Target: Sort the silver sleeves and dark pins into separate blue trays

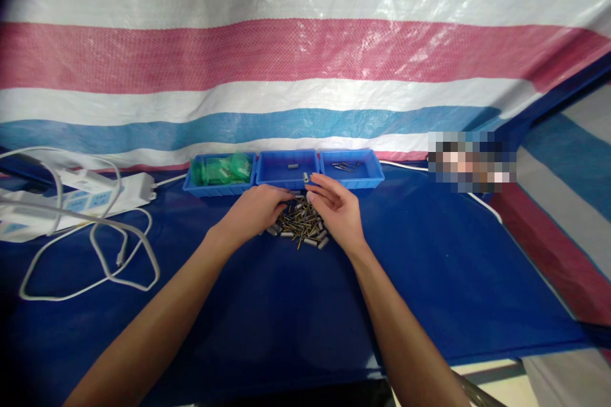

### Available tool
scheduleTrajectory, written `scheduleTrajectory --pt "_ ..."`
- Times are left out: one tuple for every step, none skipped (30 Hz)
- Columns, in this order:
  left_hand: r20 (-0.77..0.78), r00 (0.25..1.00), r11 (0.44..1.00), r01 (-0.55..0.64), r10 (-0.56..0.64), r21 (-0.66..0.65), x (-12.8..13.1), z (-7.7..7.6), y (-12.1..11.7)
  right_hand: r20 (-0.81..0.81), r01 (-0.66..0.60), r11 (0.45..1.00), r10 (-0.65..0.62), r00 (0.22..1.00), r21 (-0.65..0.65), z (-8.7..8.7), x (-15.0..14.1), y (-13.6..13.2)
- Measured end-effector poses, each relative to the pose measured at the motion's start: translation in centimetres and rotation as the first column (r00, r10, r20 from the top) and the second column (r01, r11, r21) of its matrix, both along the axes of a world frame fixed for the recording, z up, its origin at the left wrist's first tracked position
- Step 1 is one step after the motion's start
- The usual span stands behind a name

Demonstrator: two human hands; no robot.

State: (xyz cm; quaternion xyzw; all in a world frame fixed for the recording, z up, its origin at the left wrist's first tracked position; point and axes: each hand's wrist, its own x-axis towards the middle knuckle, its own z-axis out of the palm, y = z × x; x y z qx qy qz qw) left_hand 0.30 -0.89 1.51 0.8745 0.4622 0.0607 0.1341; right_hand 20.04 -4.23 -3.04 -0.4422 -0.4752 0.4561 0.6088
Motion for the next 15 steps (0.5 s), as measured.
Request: scheduleTrajectory --pt "-0.036 0.999 1.000 0.001 0.000 0.012 0.2 -0.1 -0.1 -0.015 -0.021 1.000 0.022 1.000 0.013 0.1 0.0 0.0" --pt "-0.063 0.998 1.000 0.006 -0.004 0.026 0.4 -0.2 -0.2 -0.026 -0.036 0.999 0.036 0.999 0.023 0.1 0.1 -0.1" --pt "-0.082 0.997 0.999 0.012 -0.009 0.042 0.6 -0.3 -0.3 -0.033 -0.044 0.999 0.045 0.998 0.027 0.1 0.2 -0.1" --pt "-0.094 0.996 0.998 0.014 -0.008 0.056 0.8 -0.5 -0.4 -0.037 -0.046 0.999 0.047 0.998 0.026 0.0 0.3 -0.1" --pt "-0.100 0.995 0.998 0.012 -0.005 0.069 0.9 -0.6 -0.4 -0.038 -0.044 0.999 0.045 0.998 0.023 0.0 0.4 -0.1" --pt "-0.102 0.995 0.997 0.009 -0.001 0.081 1.0 -0.7 -0.4 -0.035 -0.041 0.999 0.041 0.999 0.019 -0.1 0.4 -0.2" --pt "-0.102 0.995 0.996 0.005 0.005 0.092 1.0 -0.8 -0.4 -0.030 -0.038 0.999 0.038 0.999 0.016 -0.2 0.5 -0.2" --pt "-0.103 0.995 0.995 0.000 0.011 0.101 1.0 -0.9 -0.4 -0.024 -0.036 0.999 0.036 0.999 0.013 -0.2 0.6 -0.2" --pt "-0.104 0.994 0.994 -0.006 0.017 0.107 1.0 -1.0 -0.3 -0.017 -0.034 0.999 0.034 0.999 0.013 -0.3 0.6 -0.1" --pt "-0.105 0.994 0.994 -0.009 0.020 0.109 0.9 -1.1 -0.2 -0.010 -0.033 0.999 0.033 0.999 0.014 -0.3 0.7 -0.1" --pt "-0.108 0.994 0.994 -0.009 0.021 0.110 0.9 -1.2 -0.2 -0.005 -0.032 0.999 0.032 0.999 0.014 -0.3 0.7 -0.1" --pt "-0.109 0.994 0.994 -0.007 0.019 0.108 0.8 -1.3 -0.1 -0.003 -0.032 0.999 0.032 0.999 0.014 -0.3 0.8 -0.1" --pt "-0.107 0.994 0.994 -0.004 0.015 0.105 0.8 -1.4 0.0 -0.003 -0.032 0.999 0.032 0.999 0.012 -0.3 0.9 -0.1" --pt "-0.104 0.995 0.995 0.001 0.010 0.103 0.8 -1.5 0.0 -0.006 -0.032 0.999 0.032 0.999 0.009 -0.4 1.0 -0.1" --pt "-0.098 0.995 0.995 0.005 0.005 0.101 0.7 -1.6 0.1 -0.010 -0.033 0.999 0.033 0.999 0.006 -0.4 1.1 -0.1"
